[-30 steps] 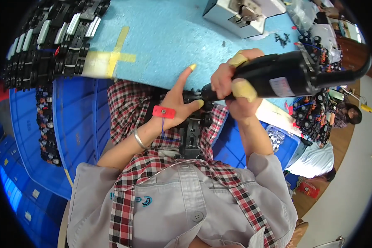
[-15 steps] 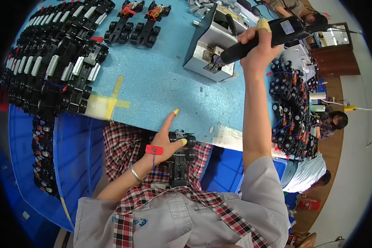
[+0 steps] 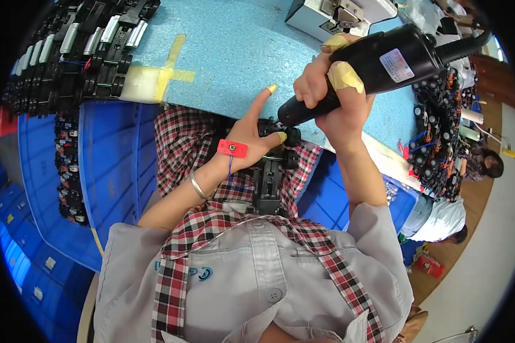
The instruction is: Assembling toy car components using an electric screwdriver on a factory production line.
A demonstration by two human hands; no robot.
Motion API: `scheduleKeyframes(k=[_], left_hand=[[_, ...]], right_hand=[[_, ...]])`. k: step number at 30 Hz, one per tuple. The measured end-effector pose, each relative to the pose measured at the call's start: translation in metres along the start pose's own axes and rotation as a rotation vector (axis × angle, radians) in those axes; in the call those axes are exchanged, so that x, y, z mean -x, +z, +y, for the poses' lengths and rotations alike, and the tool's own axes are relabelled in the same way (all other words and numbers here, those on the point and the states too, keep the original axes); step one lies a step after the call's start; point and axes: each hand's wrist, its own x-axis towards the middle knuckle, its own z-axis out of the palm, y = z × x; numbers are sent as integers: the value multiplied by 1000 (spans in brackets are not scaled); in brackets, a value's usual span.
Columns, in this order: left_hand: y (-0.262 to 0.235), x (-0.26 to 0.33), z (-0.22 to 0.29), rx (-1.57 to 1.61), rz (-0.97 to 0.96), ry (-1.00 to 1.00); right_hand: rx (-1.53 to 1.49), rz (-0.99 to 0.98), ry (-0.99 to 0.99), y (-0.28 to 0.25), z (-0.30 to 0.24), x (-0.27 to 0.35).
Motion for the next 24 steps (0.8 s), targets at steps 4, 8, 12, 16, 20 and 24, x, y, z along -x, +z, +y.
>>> scheduleKeyframes(k=[4, 8, 12, 16, 20, 24], left_hand=[[4, 4, -5, 25, -2, -9], [1, 1, -8, 70, -44, -32], [-5, -3, -7, 93, -97, -79], [1, -15, -28, 111, -40, 80], [5, -13, -41, -4, -128, 64], [-12, -5, -23, -7, -111, -17]], right_hand=[[103, -39, 41, 4, 3, 8], [155, -58, 27, 9, 7, 8], [154, -36, 0, 13, 12, 6], [257, -16, 2, 19, 7, 10], [253, 20, 26, 18, 8, 13], [-32, 26, -56, 11, 1, 18]])
